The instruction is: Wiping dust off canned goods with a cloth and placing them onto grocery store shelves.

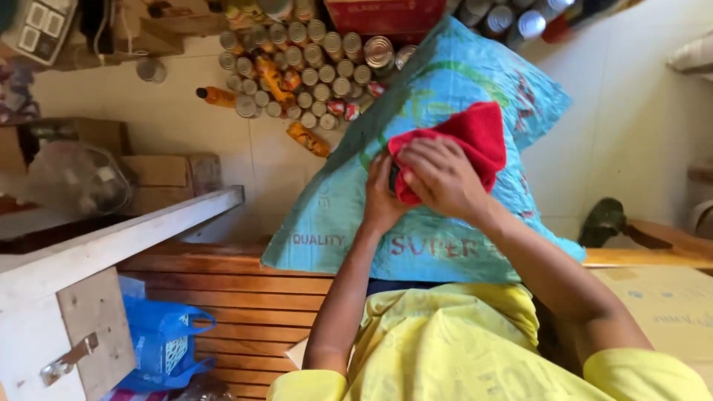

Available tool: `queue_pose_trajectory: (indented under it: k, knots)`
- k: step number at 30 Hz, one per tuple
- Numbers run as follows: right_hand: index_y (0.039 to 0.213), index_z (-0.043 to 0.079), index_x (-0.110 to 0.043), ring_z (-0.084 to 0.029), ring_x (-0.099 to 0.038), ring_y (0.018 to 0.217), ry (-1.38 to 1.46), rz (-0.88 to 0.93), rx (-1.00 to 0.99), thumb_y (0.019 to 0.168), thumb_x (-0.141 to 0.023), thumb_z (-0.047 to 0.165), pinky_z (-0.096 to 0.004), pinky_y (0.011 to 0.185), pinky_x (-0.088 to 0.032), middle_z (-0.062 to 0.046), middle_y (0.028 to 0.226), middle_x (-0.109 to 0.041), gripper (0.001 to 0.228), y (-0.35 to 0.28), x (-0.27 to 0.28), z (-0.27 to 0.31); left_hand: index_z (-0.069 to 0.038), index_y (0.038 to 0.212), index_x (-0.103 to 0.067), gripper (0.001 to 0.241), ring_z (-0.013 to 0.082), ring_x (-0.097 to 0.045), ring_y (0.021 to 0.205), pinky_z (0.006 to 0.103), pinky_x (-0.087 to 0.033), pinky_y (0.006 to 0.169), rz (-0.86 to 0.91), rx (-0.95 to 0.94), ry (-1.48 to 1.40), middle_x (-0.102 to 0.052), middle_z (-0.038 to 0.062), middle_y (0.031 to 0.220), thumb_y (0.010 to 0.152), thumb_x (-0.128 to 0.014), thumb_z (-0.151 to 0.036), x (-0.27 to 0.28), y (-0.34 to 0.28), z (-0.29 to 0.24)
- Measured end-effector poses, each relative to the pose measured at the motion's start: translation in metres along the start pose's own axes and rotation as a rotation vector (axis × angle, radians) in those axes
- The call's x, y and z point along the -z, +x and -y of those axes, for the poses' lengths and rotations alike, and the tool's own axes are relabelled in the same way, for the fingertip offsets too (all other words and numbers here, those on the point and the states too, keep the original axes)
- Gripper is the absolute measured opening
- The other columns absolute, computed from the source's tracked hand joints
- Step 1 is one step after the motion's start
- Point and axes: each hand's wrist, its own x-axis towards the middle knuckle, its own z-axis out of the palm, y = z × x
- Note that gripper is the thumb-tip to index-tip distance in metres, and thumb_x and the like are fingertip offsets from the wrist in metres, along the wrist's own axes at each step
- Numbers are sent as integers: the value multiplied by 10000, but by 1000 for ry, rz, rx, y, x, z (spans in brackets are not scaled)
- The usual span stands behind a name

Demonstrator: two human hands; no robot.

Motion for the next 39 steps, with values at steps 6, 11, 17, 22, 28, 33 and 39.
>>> queue_pose_trajectory:
  k: [6,11,17,22,28,33,39]
  knots:
    - [745,28,-561,-403,-691,850,205,132,-210,1044,-646,167,-469,779,-532,-163,740,-634,340,6,16,-50,-30,1393,-591,885,391,-586,1271,504,-454,1128,41,-83,57,-593,171,1359,587,-941,-131,-3,5,-9]
    - [924,84,-624,-406,-600,756,161,-67,-505,1127,-592,183,-484,706,-461,-135,749,-579,229,-11,28,-61,-98,1419,-592,932,376,-588,1309,483,-468,1150,78,-86,181,-551,170,1439,551,-927,-50,7,19,-44]
    - [1032,8,-665,-359,-652,934,263,-206,-241,1074,-584,155,-437,875,-499,-174,956,-631,173,9,26,16,6,1438,-503,944,403,-572,1308,483,-439,1152,35,154,-77,-524,231,1401,672,-932,-343,5,8,-14]
    - [1365,85,-673,-330,-661,1233,12,-60,0,1036,-605,289,-487,1005,-489,-140,1299,-710,392,-9,9,-6,54,1354,-565,718,475,-556,1296,519,-440,1140,34,61,53,-533,263,1378,772,-879,-225,2,3,-16]
    - [786,52,-634,-398,-705,828,143,122,-130,1076,-552,207,-472,729,-519,-149,861,-729,339,7,7,-46,-28,1362,-586,889,399,-573,1321,491,-453,1148,9,17,45,-562,210,1402,646,-956,-401,-1,8,-18]
    - [1255,25,-695,-378,-656,1219,-55,51,-27,1073,-524,253,-497,1031,-452,-189,1248,-701,339,-10,6,7,18,1350,-567,985,445,-518,1361,508,-390,1207,13,-11,69,-515,262,1420,556,-983,-391,1,-4,0]
    - [1382,55,-640,-338,-618,1299,-7,79,27,1064,-532,271,-462,1062,-433,-156,1372,-659,399,-17,6,11,49,1293,-608,779,428,-554,1315,486,-402,1184,19,21,55,-556,237,1362,684,-926,-317,-5,-5,20]
